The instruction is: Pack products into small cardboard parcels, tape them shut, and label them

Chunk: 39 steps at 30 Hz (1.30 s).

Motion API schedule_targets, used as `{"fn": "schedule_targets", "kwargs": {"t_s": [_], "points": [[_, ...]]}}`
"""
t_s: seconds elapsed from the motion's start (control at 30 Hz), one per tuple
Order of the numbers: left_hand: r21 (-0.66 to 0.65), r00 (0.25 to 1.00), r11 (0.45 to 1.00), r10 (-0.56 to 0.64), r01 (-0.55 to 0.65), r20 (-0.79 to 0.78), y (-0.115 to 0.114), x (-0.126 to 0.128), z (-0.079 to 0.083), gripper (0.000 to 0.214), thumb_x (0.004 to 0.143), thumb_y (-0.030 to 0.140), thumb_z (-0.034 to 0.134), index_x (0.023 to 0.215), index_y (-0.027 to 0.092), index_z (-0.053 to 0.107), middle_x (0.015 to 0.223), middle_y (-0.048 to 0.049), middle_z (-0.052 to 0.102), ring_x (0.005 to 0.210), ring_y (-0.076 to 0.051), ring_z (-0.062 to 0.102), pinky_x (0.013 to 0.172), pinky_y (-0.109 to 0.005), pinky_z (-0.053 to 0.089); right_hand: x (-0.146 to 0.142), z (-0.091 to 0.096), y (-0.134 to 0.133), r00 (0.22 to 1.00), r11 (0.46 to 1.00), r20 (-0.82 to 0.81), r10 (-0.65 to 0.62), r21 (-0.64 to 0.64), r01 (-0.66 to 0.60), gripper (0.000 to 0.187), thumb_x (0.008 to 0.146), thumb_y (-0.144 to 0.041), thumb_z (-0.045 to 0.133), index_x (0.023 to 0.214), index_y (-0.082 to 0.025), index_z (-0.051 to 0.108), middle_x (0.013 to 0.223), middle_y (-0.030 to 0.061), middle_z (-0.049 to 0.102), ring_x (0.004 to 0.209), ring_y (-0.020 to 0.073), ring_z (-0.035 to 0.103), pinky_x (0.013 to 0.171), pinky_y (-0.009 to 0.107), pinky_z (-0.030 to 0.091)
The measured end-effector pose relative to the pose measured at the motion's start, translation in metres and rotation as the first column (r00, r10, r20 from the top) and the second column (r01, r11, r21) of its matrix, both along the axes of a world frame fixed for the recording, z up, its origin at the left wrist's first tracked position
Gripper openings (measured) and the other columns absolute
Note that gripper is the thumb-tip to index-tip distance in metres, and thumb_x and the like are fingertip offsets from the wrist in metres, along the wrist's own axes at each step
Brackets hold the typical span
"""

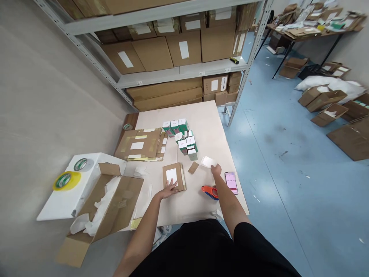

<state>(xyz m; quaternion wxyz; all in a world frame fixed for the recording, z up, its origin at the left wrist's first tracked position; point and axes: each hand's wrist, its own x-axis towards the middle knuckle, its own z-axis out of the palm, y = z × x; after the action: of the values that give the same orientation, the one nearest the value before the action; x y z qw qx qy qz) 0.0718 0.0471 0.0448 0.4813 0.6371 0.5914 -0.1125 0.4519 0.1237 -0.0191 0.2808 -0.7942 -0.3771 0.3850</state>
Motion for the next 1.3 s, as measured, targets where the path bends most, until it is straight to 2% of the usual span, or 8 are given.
{"fn": "schedule_targets", "kwargs": {"t_s": [0.2, 0.37, 0.63, 0.77, 0.97, 1.13, 1.2, 1.3], "points": [[-0.133, 1.0, 0.991, 0.0, 0.002, 0.014, 0.001, 0.002, 0.005, 0.111, 0.082, 0.085, 0.051, 0.168, 0.022, 0.02, 0.173, -0.0061, -0.017, 0.154, -0.04, -0.029, 0.128, -0.058, -0.001, 0.024, 0.006, 0.006, 0.976, 0.96, 0.091, 0.196, -0.223, -0.172, 0.02, 0.092, -0.03, 0.062, 0.102, -0.016, 0.073, 0.102, 0.014, 0.076, 0.097, 0.0243, 0.071, 0.078, 0.027, 0.048], [-0.142, 1.0, 0.99, -0.002, 0.005, 0.02, 0.006, -0.001, 0.006, 0.114, 0.079, 0.086, 0.054, 0.168, 0.024, 0.021, 0.173, -0.0058, -0.016, 0.154, -0.041, -0.027, 0.128, -0.058, -0.001, 0.025, 0.017, 0.012, 0.938, 0.918, 0.119, 0.326, -0.276, -0.284, 0.016, 0.094, -0.026, 0.06, 0.096, -0.017, 0.073, 0.094, 0.0113, 0.076, 0.084, 0.0218, 0.07, 0.07, 0.027, 0.044], [-0.157, 0.994, 0.984, -0.097, 0.089, -0.046, 0.011, -0.003, 0.004, 0.118, 0.077, 0.089, 0.051, 0.169, 0.023, 0.017, 0.172, -0.0068, -0.02, 0.154, -0.044, -0.025, 0.127, -0.062, 0.002, 0.022, 0.047, 0.018, 0.891, 0.902, 0.166, 0.424, -0.172, -0.397, 0.018, 0.092, -0.03, 0.067, 0.078, -0.021, 0.062, 0.077, 0.0056, 0.071, 0.066, 0.0178, 0.061, 0.058, 0.028, 0.033], [-0.122, 0.997, 0.991, -0.064, 0.059, -0.038, 0.009, -0.001, 0.003, 0.117, 0.078, 0.088, 0.051, 0.168, 0.02, 0.02, 0.172, -0.009, -0.019, 0.155, -0.043, -0.023, 0.127, -0.06, 0.004, 0.03, 0.063, 0.01, 0.908, 0.931, 0.206, 0.364, -0.067, -0.358, 0.031, 0.088, -0.035, 0.07, 0.067, -0.023, 0.051, 0.066, 0.0024, 0.065, 0.062, 0.0173, 0.058, 0.056, 0.028, 0.028], [-0.074, 0.998, 0.997, 0.008, -0.013, -0.065, 0.011, 0.004, 0.019, 0.106, 0.079, 0.079, 0.06, 0.164, 0.02, 0.036, 0.175, -0.0104, 0.0, 0.159, -0.043, -0.011, 0.127, -0.058, 0.012, 0.044, 0.087, -0.016, 0.968, 0.963, -0.025, 0.249, 0.112, -0.245, 0.053, 0.076, -0.059, 0.076, 0.06, -0.026, 0.038, 0.053, -0.0013, 0.057, 0.061, 0.0207, 0.062, 0.055, 0.027, 0.033], [0.142, 0.973, 0.964, 0.23, -0.226, -0.01, 0.029, 0.057, 0.044, 0.069, 0.089, 0.056, 0.062, 0.145, 0.017, 0.062, 0.155, -0.0187, 0.054, 0.145, -0.041, 0.047, 0.117, -0.051, 0.037, 0.049, 0.117, -0.044, 0.867, 0.914, -0.317, 0.385, 0.262, -0.311, 0.051, 0.067, -0.068, 0.078, 0.063, -0.024, 0.054, 0.065, 0.0021, 0.068, 0.073, 0.0251, 0.071, 0.063, 0.029, 0.045], [0.292, 0.942, 0.903, 0.261, -0.315, 0.209, 0.04, 0.095, 0.057, 0.058, 0.093, 0.044, 0.058, 0.146, 0.02, 0.061, 0.149, -0.0141, 0.061, 0.135, -0.032, 0.058, 0.111, -0.043, 0.045, 0.05, 0.129, -0.052, 0.842, 0.9, -0.34, 0.42, 0.277, -0.337, 0.048, 0.068, -0.067, 0.079, 0.067, -0.022, 0.062, 0.073, 0.0049, 0.073, 0.076, 0.0251, 0.07, 0.066, 0.031, 0.047], [0.449, 0.875, 0.828, 0.099, -0.337, 0.474, 0.057, 0.149, 0.081, 0.062, 0.086, 0.026, 0.062, 0.148, 0.026, 0.059, 0.147, -0.0101, 0.062, 0.114, -0.022, 0.066, 0.101, -0.035, 0.051, 0.054, 0.143, -0.06, 0.828, 0.894, -0.356, 0.432, 0.292, -0.341, 0.047, 0.068, -0.065, 0.08, 0.067, -0.021, 0.063, 0.073, 0.0051, 0.073, 0.077, 0.0245, 0.068, 0.069, 0.032, 0.049]]}}
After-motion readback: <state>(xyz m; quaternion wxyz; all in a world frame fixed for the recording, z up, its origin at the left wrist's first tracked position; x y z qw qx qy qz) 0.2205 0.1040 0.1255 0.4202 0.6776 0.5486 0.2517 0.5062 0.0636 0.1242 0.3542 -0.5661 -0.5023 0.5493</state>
